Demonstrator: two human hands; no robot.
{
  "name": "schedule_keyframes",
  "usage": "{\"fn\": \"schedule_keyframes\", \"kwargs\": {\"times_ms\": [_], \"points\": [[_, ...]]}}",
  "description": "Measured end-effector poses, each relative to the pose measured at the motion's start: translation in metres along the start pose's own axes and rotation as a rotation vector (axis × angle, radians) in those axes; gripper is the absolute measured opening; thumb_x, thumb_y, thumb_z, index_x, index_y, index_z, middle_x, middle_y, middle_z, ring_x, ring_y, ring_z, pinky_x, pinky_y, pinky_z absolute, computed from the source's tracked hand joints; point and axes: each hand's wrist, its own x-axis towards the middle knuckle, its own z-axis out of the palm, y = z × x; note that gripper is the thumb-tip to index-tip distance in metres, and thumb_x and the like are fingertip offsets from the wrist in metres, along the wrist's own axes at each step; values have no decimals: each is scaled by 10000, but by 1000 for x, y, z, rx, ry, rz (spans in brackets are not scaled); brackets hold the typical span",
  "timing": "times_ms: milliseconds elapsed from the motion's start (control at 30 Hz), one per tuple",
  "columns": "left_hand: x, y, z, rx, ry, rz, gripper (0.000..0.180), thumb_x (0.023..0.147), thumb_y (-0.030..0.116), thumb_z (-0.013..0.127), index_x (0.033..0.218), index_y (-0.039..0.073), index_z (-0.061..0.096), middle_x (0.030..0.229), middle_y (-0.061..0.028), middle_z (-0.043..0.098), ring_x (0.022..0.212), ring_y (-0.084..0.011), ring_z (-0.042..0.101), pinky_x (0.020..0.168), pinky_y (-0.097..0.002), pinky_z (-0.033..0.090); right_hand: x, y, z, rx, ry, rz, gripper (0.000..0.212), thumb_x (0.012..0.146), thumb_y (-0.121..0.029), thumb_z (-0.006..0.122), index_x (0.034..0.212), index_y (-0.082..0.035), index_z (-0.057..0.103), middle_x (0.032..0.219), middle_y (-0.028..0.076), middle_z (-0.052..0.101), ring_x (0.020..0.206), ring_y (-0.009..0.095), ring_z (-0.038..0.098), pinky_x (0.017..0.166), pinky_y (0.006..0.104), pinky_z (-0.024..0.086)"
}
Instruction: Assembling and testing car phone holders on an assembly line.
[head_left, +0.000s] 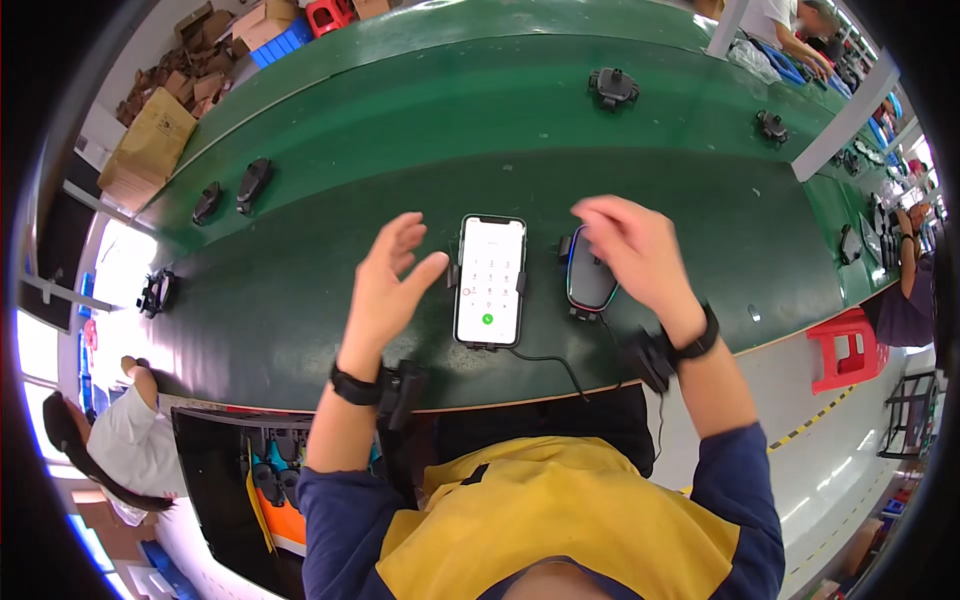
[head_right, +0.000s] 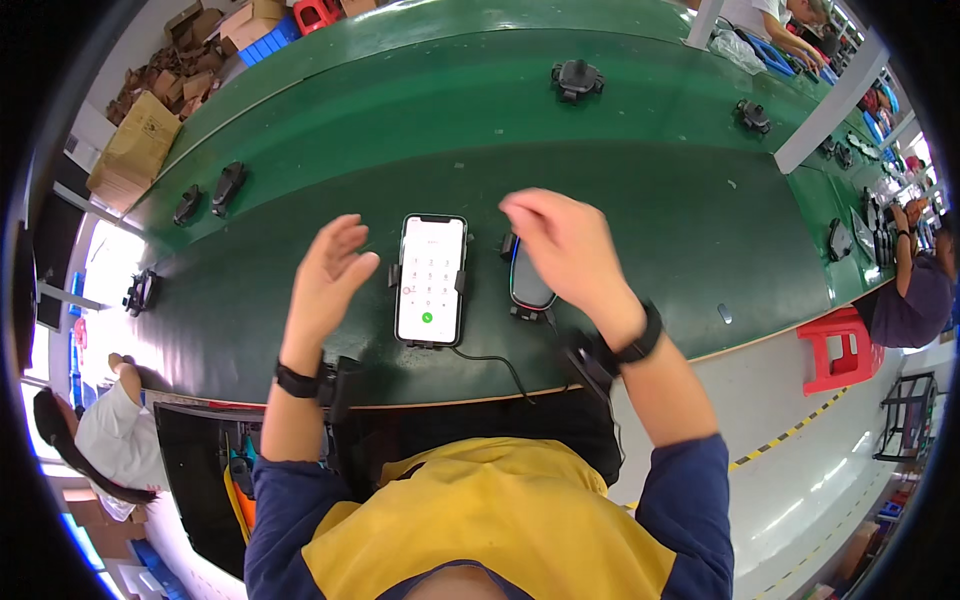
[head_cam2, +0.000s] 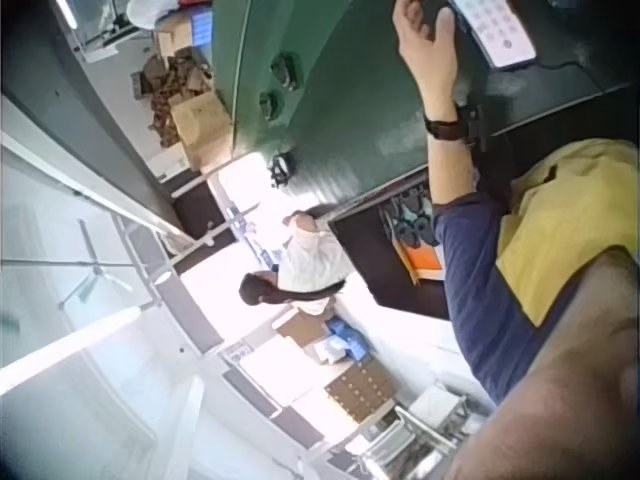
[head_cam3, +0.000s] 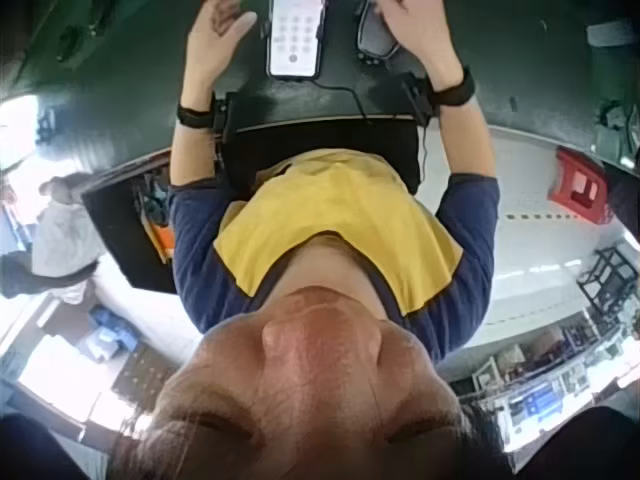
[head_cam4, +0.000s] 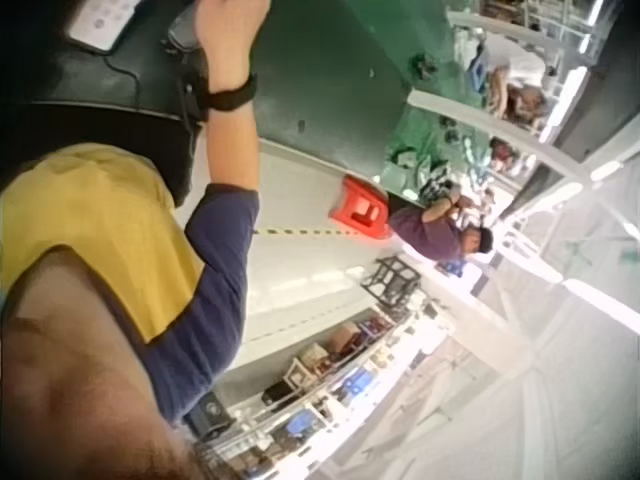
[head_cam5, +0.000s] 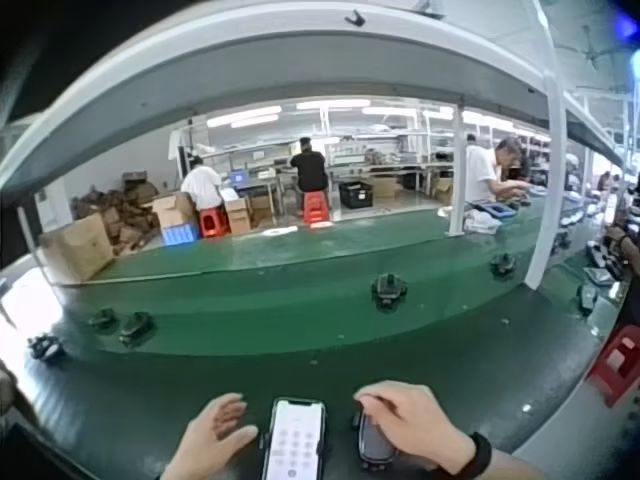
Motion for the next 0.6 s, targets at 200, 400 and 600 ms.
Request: {"fn": "schedule_keyframes", "kwargs": {"times_ms": [200,400,600], "points": [[-14,-7,31,-615,-69,-560,488,860,154,566,1275,10,355,1093,-110,547,995,-166,520,852,-302,450,66,40,47,-347,-334,109,202,865,-178,497,891,-11,608,754,104,609,684,164,605,613,293,498],[-24,-15,30,-619,-204,-580,529,859,199,578,1288,9,333,1107,-140,544,997,-176,532,808,-302,457,68,41,53,108,-556,464,242,903,-219,482,892,-13,608,809,62,629,753,131,613,642,286,506],[-29,-13,35,-614,-172,-527,584,836,197,610,1303,18,308,983,-130,595,849,-178,587,688,-256,480,66,52,-14,481,-157,274,244,914,-237,477,928,-19,585,846,49,625,772,127,607,679,272,496]]}}
